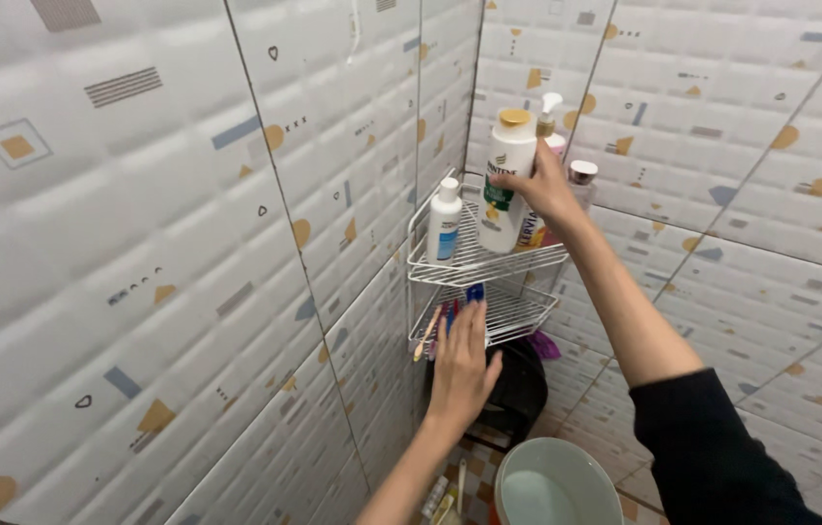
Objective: The person organizes bathroom items by placing bottles, toothbrushes, and tubes onto a corner wire shelf. They pick up items from the floor, arrange them on the shelf, and adjust their positions to fit neatly.
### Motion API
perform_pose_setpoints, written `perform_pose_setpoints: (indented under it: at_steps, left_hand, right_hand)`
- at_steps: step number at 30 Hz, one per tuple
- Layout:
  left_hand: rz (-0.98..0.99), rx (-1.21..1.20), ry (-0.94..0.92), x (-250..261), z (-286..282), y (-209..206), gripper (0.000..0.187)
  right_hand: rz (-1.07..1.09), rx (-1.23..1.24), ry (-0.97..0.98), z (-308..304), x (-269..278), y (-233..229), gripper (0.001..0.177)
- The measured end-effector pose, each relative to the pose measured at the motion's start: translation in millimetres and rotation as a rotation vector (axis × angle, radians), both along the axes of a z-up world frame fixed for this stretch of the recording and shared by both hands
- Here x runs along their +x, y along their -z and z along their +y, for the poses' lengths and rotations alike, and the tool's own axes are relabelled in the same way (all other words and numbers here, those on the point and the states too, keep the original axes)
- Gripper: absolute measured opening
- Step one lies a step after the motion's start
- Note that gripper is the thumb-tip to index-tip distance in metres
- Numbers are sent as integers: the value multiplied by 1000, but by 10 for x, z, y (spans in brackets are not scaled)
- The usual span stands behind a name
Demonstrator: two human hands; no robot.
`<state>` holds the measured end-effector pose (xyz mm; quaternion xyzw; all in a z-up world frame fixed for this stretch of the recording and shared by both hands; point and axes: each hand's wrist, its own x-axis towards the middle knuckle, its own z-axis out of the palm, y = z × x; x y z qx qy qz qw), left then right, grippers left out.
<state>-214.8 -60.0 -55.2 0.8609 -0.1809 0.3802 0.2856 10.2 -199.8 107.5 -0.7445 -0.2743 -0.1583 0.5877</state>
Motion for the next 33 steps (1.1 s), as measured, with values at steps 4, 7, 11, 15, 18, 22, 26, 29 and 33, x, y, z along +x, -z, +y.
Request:
perform_pose_setpoints:
  at_steps: [4,7,11,15,18,22,26,29,33]
  left_hand:
    - [18,-38,83,-233,232,388,86]
    - [60,-35,87,-438,480,677,85]
    - [128,-42,3,-667,791,1047,86]
    - [173,-69,-78,-834,1007,1286,86]
    - [230,-93,-84,-914,1071,1361,86]
    - [201,-79,-94,-976,1070,1341,85]
    - [240,-81,-103,-985,1056,1348,85]
    - [247,-85,-106,-1028,1054,1388,86]
    - [279,-128,-120,-1043,1048,1453,87]
  right_hand:
    - [23,-173,89,214,605,240,55]
    - [122,-177,45,318,960,481,57]
    - [233,-86,-151,394,1125,638,69]
    - [385,-170,-106,431,1096,615,69]
    - [409,-169,-170,422,1153,657,70]
    - [365,-62,-345,409,1342,789,72]
    - [276,-133,-286,347,1389,938,74]
    - [236,-57,-315,281,1294,911,74]
    - [-97,-140,-72,222,771,892,76]
